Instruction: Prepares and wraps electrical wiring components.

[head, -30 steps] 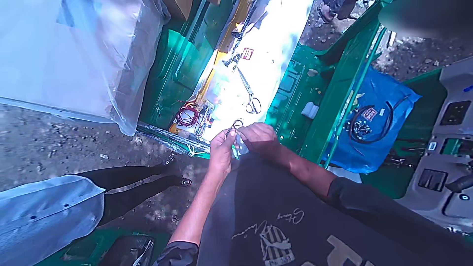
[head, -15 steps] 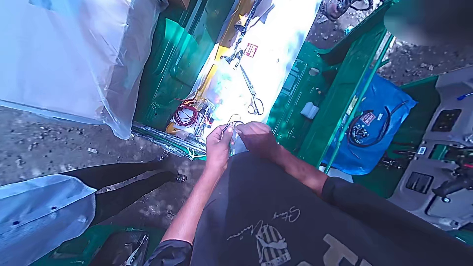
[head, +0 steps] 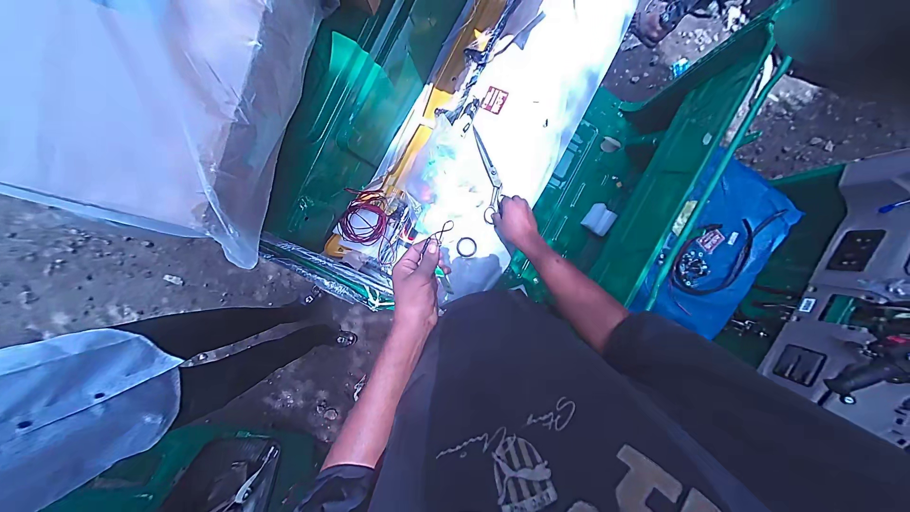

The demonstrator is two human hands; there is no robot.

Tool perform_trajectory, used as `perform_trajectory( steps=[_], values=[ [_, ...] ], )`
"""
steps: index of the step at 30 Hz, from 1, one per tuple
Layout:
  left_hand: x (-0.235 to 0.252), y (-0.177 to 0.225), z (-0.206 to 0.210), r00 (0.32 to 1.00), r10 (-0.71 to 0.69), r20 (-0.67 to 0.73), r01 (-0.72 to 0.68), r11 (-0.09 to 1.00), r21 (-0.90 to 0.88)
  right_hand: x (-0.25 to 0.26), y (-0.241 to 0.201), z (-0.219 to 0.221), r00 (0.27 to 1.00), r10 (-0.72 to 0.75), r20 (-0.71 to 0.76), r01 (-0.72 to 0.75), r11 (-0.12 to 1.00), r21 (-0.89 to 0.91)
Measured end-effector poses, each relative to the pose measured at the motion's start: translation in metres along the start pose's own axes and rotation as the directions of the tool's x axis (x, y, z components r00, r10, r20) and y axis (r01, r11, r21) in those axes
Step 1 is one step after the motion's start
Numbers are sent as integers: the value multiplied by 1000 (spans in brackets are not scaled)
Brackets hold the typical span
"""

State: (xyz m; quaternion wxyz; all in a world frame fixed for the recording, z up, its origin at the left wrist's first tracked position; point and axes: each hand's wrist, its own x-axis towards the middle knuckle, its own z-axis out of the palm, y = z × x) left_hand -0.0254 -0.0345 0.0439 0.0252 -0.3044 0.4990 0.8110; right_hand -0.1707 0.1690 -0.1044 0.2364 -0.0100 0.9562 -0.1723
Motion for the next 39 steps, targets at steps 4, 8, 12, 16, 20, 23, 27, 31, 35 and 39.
perform_trajectory(
  steps=[4, 8, 12, 16, 20, 23, 27, 31, 35, 39],
  values=[
    [4, -3, -2, 999, -10, -45, 9, 1000, -24, 6, -19, -4, 995, 80, 59, -75, 994, -73],
    [7, 6, 4, 996, -66, -63, 61, 995, -82, 20, -11, -20, 945, 263, 195, -323, 850, 416],
    [8, 15, 7, 990, -130, -58, 120, 982, -148, -5, 23, -30, 865, -161, 476, -492, -78, 867],
    [9, 19, 13, 990, -139, -38, 128, 967, -220, -88, 14, -55, 894, -340, 292, -322, -36, 946],
    [6, 24, 22, 989, -146, -32, 135, 963, -233, -150, 6, -65, 943, -328, -60, 242, 552, 798],
    [3, 26, 29, 990, -143, 16, 141, 940, -310, -175, -10, -70, 897, -375, -234, 438, 830, 346],
    [0, 25, 32, 990, -128, 59, 140, 922, -361, -182, -19, -65, 868, -421, -264, 463, 878, 120],
    [-3, 21, 28, 992, -113, 62, 128, 921, -368, -182, -21, -61, 871, -426, -246, 459, 883, 99],
    [-5, 23, 26, 993, -104, 58, 118, 913, -392, -184, -24, -60, 864, -440, -246, 473, 877, 91],
    [-6, 24, 24, 991, -90, 101, 124, 906, -405, -182, -25, -61, 876, -422, -235, 454, 885, 102]
  ],
)
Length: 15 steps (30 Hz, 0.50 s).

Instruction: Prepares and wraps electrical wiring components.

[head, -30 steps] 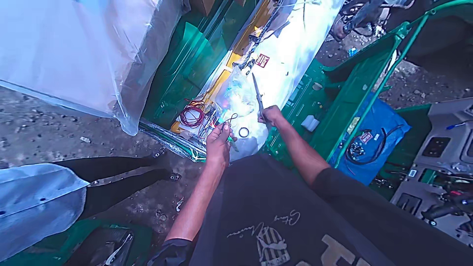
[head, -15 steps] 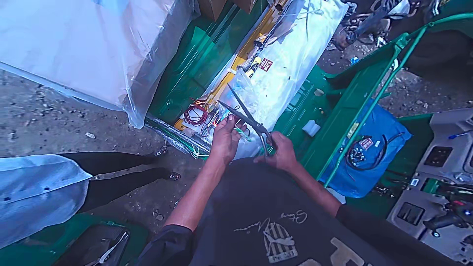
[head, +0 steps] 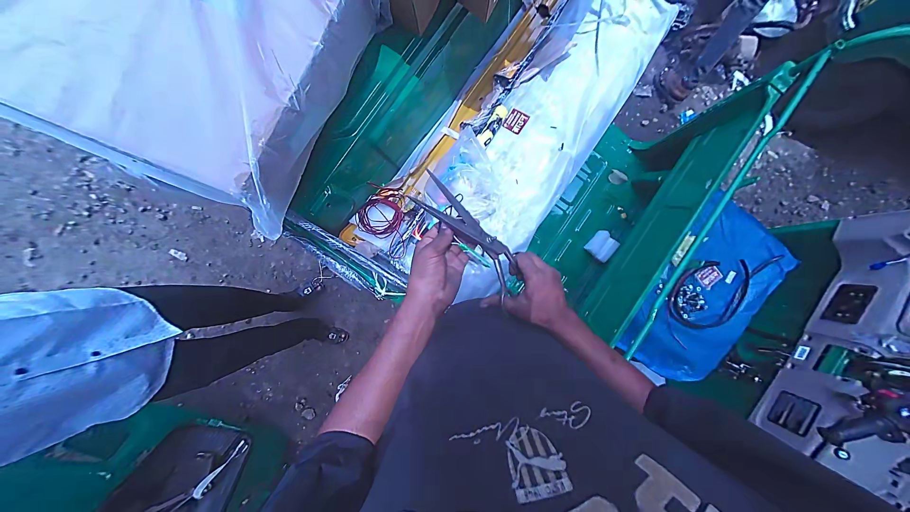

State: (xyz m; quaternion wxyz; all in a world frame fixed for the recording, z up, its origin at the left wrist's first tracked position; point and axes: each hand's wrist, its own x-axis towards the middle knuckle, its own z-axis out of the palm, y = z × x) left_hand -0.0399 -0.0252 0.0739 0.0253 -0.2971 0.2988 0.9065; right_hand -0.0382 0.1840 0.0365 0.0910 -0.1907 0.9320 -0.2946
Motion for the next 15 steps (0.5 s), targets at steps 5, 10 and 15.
perform_trajectory(
  steps=[5, 10, 15],
  values=[
    [2, -2, -1, 1000, 11, -6, -11, 1000, -1, 4, 1, -1, 998, -59, -34, 58, 998, -29],
    [1, -1, -1, 1000, 23, -8, -22, 999, 43, 7, 3, 4, 996, -81, -46, 82, 997, 14],
    [3, -1, 0, 1000, 20, -19, -19, 999, 44, 9, 3, 5, 997, -73, -32, 73, 997, 10]
  ],
)
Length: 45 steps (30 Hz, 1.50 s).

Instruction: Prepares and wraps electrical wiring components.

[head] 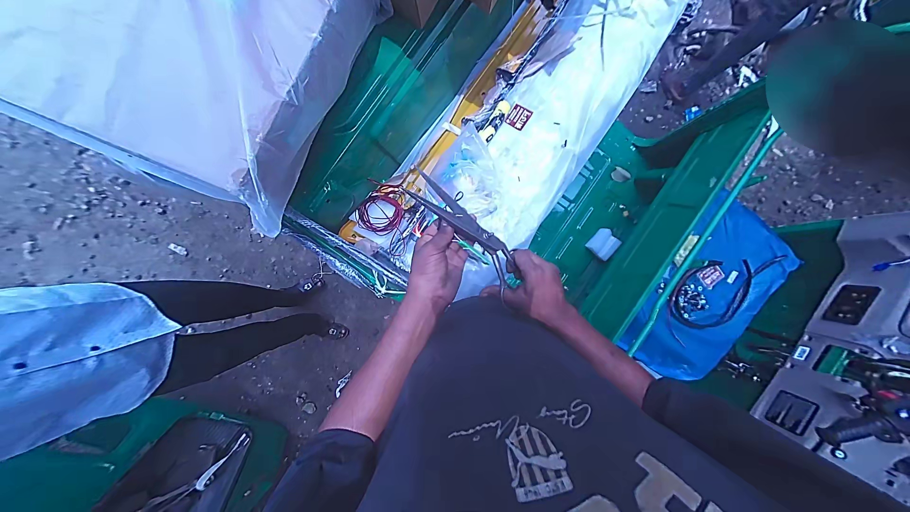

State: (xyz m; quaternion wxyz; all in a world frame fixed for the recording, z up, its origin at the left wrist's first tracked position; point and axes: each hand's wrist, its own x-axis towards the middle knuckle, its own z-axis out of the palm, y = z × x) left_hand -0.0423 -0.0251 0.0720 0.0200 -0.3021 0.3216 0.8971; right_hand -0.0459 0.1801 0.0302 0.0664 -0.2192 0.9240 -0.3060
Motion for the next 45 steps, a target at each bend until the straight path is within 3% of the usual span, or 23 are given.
perform_trajectory(
  steps=[9, 13, 15, 17, 19, 21, 24, 27, 30, 32, 34, 36, 38, 45],
  values=[
    [4, -1, -2, 1000, 2, 1, -2, 1000, -13, 5, 2, -2, 999, -29, 19, 29, 999, -18],
    [4, 0, -3, 1000, 7, -9, -7, 1000, 0, 7, 8, 4, 999, 9, 45, -14, 995, 97],
    [3, 2, -4, 998, 8, -58, -6, 999, 33, 7, 14, 13, 987, 158, 39, -163, 948, 275],
    [4, 4, -7, 995, 32, -95, -23, 996, 90, 13, 29, 28, 921, 385, 53, -371, 831, 415],
    [2, 4, -10, 990, 60, -126, -43, 990, 136, 27, 46, 40, 808, 589, 32, -556, 743, 374],
    [3, 5, -14, 987, 94, -129, -72, 983, 171, 50, 76, 52, 720, 693, 10, -671, 694, 262],
    [4, 2, -19, 982, 157, -102, -130, 965, 230, 74, 112, 72, 678, 735, 18, -729, 670, 142],
    [4, 2, -20, 978, 184, -94, -148, 942, 302, 85, 119, 82, 727, 680, 98, -686, 727, 46],
    [2, 3, -21, 976, 204, -71, -165, 917, 364, 87, 105, 74, 801, 564, 199, -553, 825, -114],
    [2, 5, -21, 980, 189, -65, -149, 907, 394, 81, 80, 55, 905, 391, 166, -372, 918, -134],
    [-2, 4, -23, 987, 145, -66, -104, 899, 424, 72, 47, 30, 993, 118, 24, -119, 991, 61],
    [-6, 1, -23, 995, 78, -70, -39, 895, 444, 69, 14, 11, 993, -94, -66, 112, 909, 402],
    [-8, -1, -22, 998, 23, -52, 4, 888, 460, 69, -7, 1, 966, -249, -76, 249, 801, 544],
    [-17, -7, -37, 991, -131, 30, 87, 794, 601, 51, -2, 14, 905, -413, -99, 395, 734, 553]
  ],
)
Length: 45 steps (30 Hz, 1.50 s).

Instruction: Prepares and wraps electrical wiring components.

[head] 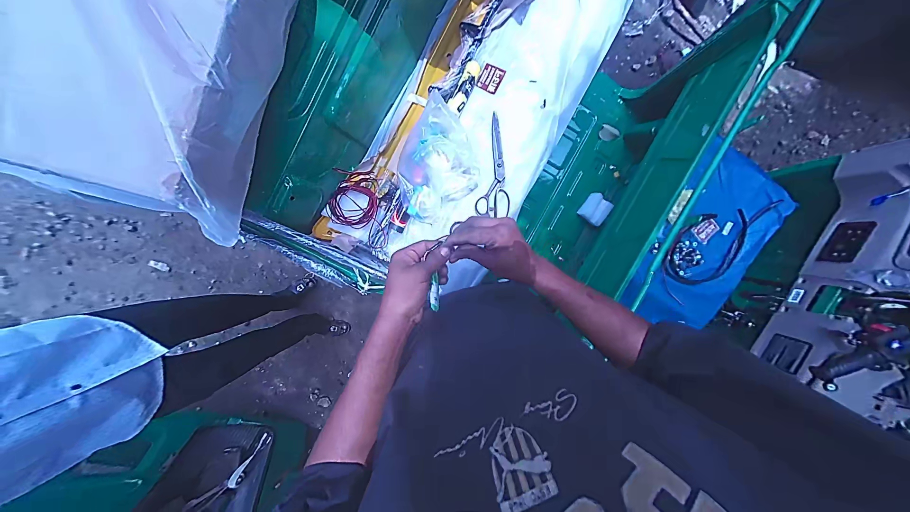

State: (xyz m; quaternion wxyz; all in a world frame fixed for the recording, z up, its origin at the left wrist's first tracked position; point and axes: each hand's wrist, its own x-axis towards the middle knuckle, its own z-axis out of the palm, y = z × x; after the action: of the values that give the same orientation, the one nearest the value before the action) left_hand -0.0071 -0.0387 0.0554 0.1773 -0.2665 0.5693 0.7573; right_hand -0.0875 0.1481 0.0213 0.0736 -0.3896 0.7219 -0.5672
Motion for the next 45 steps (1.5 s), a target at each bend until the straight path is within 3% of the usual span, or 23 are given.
perform_trajectory(
  steps=[6, 10, 12, 14, 18, 21, 23, 25, 27, 29, 31, 37, 45],
  values=[
    [-6, -15, -23, 986, -17, 168, -45, 932, 360, -10, 5, 5, 971, 71, 229, -91, 993, 77],
    [3, -22, -32, 981, 69, 183, -141, 897, 419, -15, 16, 7, 975, 173, 137, -171, 985, -27],
    [7, -25, -36, 983, 129, 134, -179, 853, 490, -20, 34, 0, 916, 397, 63, -388, 914, -116],
    [10, -28, -40, 979, 193, 72, -195, 756, 625, -26, 66, 3, 805, 593, 17, -575, 788, -221],
    [11, -33, -46, 956, 292, 41, -203, 550, 810, -33, 103, 35, 683, 716, 145, -594, 659, -462],
    [13, -30, -44, 952, 303, 48, -181, 429, 885, -29, 115, 55, 606, 783, 143, -544, 539, -643],
    [17, -28, -44, 970, 243, 9, -135, 508, 850, -29, 124, 59, 591, 795, 138, -516, 504, -693],
    [18, -30, -47, 990, 143, -4, -99, 707, 700, -30, 118, 52, 572, 812, 116, -627, 524, -576],
    [19, -28, -46, 993, 108, 40, -114, 883, 456, -27, 100, 35, 644, 763, 49, -748, 642, -166],
    [15, -24, -43, 991, 94, 92, -114, 960, 256, -21, 68, 22, 734, 679, 24, -638, 677, 367],
    [10, -20, -39, 987, 80, 140, -102, 982, 161, -13, 34, 13, 813, 581, 30, -482, 644, 595],
    [-1, -4, -17, 984, 40, 172, -66, 987, 145, -9, -3, 9, 929, 369, 27, -305, 724, 618],
    [-19, 0, 0, 987, 48, 155, -76, 981, 177, -27, -21, 1, 953, 292, -84, -215, 843, 493]
  ],
)
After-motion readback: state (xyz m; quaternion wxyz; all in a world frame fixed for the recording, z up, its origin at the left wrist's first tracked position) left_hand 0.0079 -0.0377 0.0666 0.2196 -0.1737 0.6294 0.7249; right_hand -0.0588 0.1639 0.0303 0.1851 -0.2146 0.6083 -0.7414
